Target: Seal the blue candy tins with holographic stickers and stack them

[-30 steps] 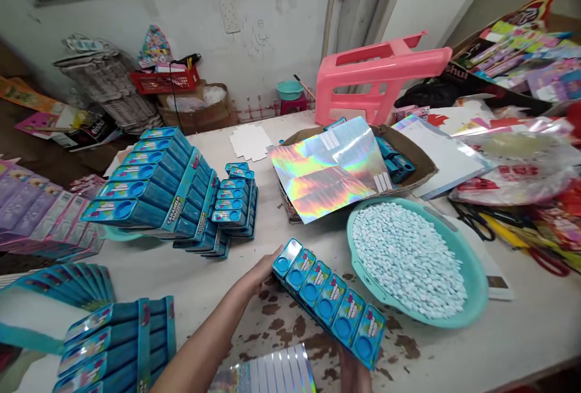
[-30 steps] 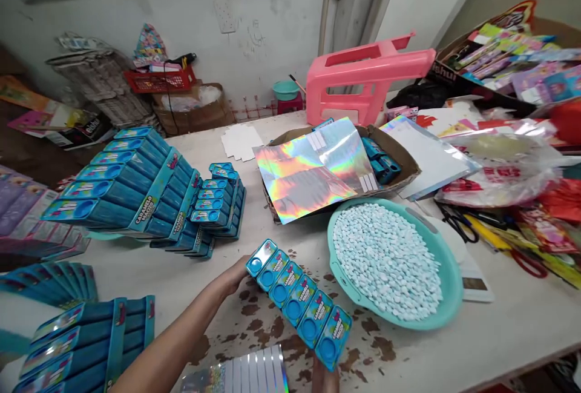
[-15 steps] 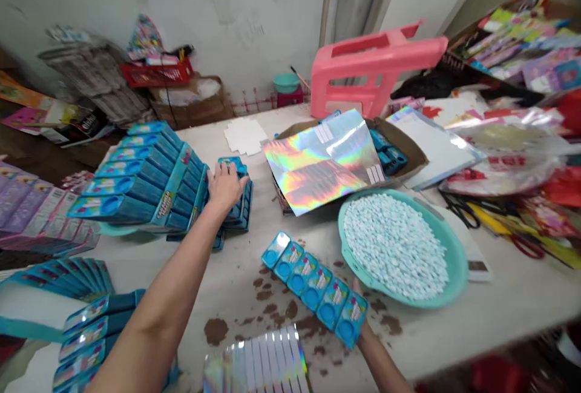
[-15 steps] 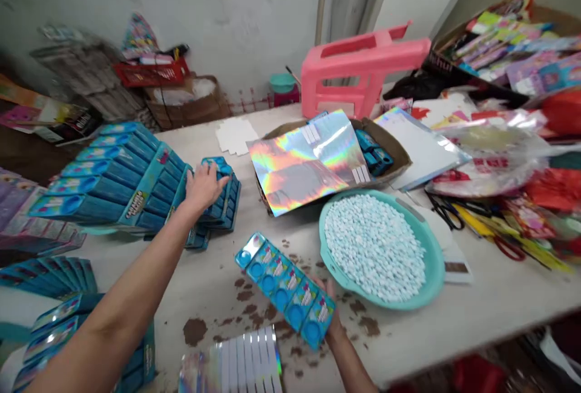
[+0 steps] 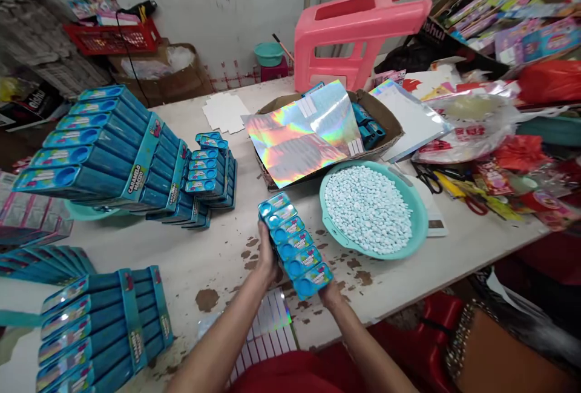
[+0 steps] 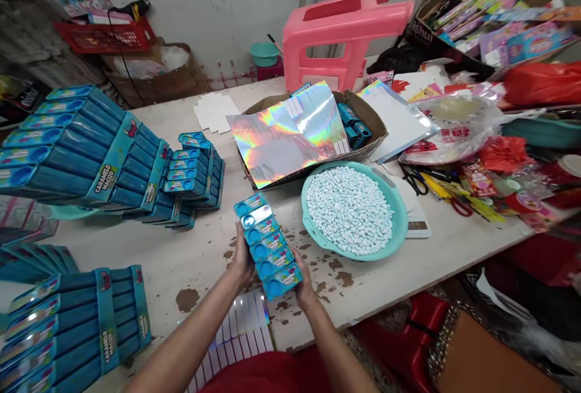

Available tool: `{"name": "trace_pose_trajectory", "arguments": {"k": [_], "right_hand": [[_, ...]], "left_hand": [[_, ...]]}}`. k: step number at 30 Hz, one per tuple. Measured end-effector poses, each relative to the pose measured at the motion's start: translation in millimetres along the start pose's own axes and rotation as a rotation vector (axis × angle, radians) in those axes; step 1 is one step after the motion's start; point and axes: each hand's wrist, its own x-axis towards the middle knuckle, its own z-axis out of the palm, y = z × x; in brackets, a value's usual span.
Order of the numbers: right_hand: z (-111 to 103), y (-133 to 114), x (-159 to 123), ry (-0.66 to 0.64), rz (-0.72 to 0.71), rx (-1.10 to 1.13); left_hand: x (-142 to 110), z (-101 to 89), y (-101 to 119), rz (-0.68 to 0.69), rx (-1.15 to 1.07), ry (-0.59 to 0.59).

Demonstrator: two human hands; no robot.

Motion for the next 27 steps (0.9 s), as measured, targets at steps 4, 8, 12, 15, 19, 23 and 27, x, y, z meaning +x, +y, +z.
{"name": "trace_pose_trajectory", "arguments": {"k": [4, 8, 12, 15, 19, 23, 27], "right_hand": [[17, 28, -20, 0.066, -0.097, -0.008], [11, 30, -37, 0.226, -0.086, -0.143], [-21, 41, -68, 0.193, 0.027, -0.414], [-32, 64, -86, 0.038, 0.082, -0.486], [-21, 88, -87, -0.093, 0.127, -0.557], [-7, 84, -89, -0.258, 0.172, -0.526], [-10, 71, -101, -0.215, 0.074, -0.467]], "left_hand": [[6, -9.0, 24, 0.033, 0.134, 0.000], [-32, -81.7, 22, 0.190, 0.666, 0.387], [-95, -156.4, 0, -0.095, 1.467, 0.321], [-123, -181.0, -25, -0.151, 1.752, 0.278], [-132, -184.9, -43, -0.144, 1.816, 0.289], [-146, -179.7, -32, -0.186, 1.688, 0.188], [-159, -168.8, -23, -0.183, 1.670, 0.124]]}}
